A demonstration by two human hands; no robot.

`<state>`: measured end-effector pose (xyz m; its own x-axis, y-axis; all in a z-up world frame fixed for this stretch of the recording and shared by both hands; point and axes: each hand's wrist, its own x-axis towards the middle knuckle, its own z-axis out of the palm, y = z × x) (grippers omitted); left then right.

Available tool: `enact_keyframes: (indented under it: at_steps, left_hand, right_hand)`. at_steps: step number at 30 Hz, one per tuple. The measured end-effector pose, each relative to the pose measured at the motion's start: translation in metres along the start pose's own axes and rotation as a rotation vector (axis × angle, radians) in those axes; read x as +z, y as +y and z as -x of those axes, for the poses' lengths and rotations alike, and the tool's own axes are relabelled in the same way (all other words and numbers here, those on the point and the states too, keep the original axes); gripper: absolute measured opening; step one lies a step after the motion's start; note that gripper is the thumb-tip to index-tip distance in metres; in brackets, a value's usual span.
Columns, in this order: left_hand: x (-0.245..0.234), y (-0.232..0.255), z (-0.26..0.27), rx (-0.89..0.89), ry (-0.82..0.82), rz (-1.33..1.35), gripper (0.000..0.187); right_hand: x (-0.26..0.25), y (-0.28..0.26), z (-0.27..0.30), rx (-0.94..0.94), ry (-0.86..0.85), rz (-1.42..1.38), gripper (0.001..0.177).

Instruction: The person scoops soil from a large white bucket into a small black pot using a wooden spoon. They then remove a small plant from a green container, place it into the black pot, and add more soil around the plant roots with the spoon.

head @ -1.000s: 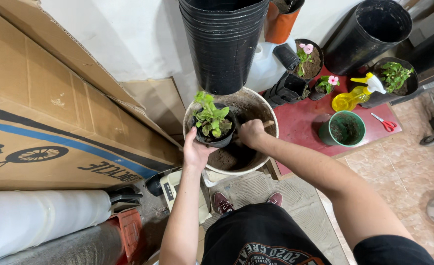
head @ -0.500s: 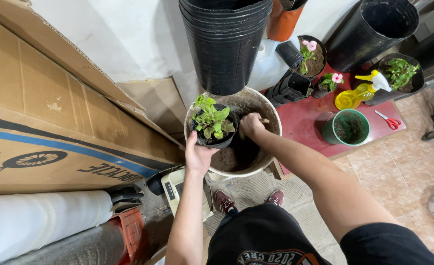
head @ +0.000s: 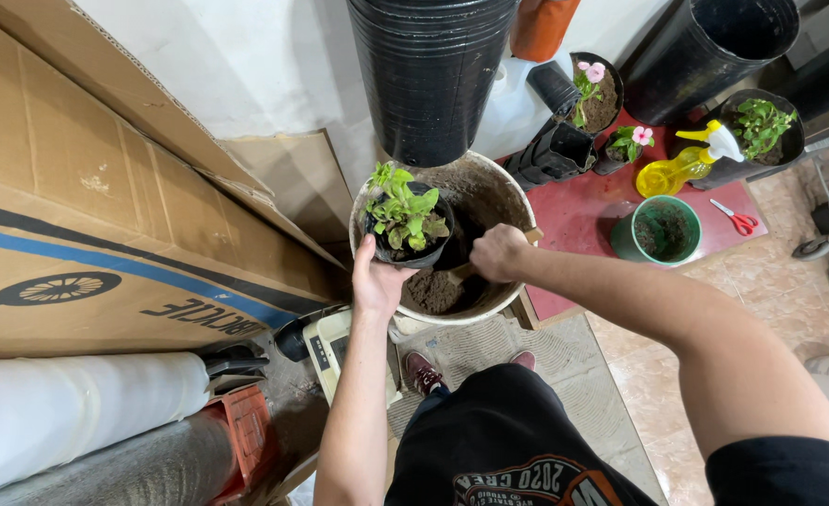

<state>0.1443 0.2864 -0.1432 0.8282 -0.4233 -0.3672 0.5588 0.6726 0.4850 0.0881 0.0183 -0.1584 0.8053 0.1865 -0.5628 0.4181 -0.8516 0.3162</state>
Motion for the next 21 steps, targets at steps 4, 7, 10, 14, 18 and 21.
enact_keyframes:
  at_steps: [4, 7, 10, 14, 18, 21]
  left_hand:
    - [-0.025, -0.011, -0.015, -0.006, 0.003, 0.011, 0.078]
    - [-0.005, 0.000, -0.004, -0.026, 0.009, 0.022, 0.083]
    - [0.017, 0.012, 0.004, -0.034, 0.008, 0.042, 0.091]
    - [0.035, 0.023, 0.016, -0.036, 0.015, 0.044, 0.098]
    - [0.033, 0.026, 0.012, -0.030, 0.006, 0.021, 0.101]
    - [0.026, 0.023, 0.006, -0.021, 0.001, 0.022, 0.100]
  right_hand:
    - [-0.050, 0.007, 0.035, 0.018, -0.074, -0.167, 0.054]
    - [-0.072, 0.013, 0.058, 0.033, -0.119, -0.302, 0.065]
    - [-0.101, 0.029, 0.076, 0.049, -0.169, -0.422, 0.065]
    - [-0.130, 0.042, 0.105, 0.118, -0.188, -0.584, 0.066]
    - [-0.131, 0.060, 0.134, 0.175, -0.227, -0.648, 0.066]
    - [-0.105, 0.076, 0.152, 0.215, -0.215, -0.738, 0.070]
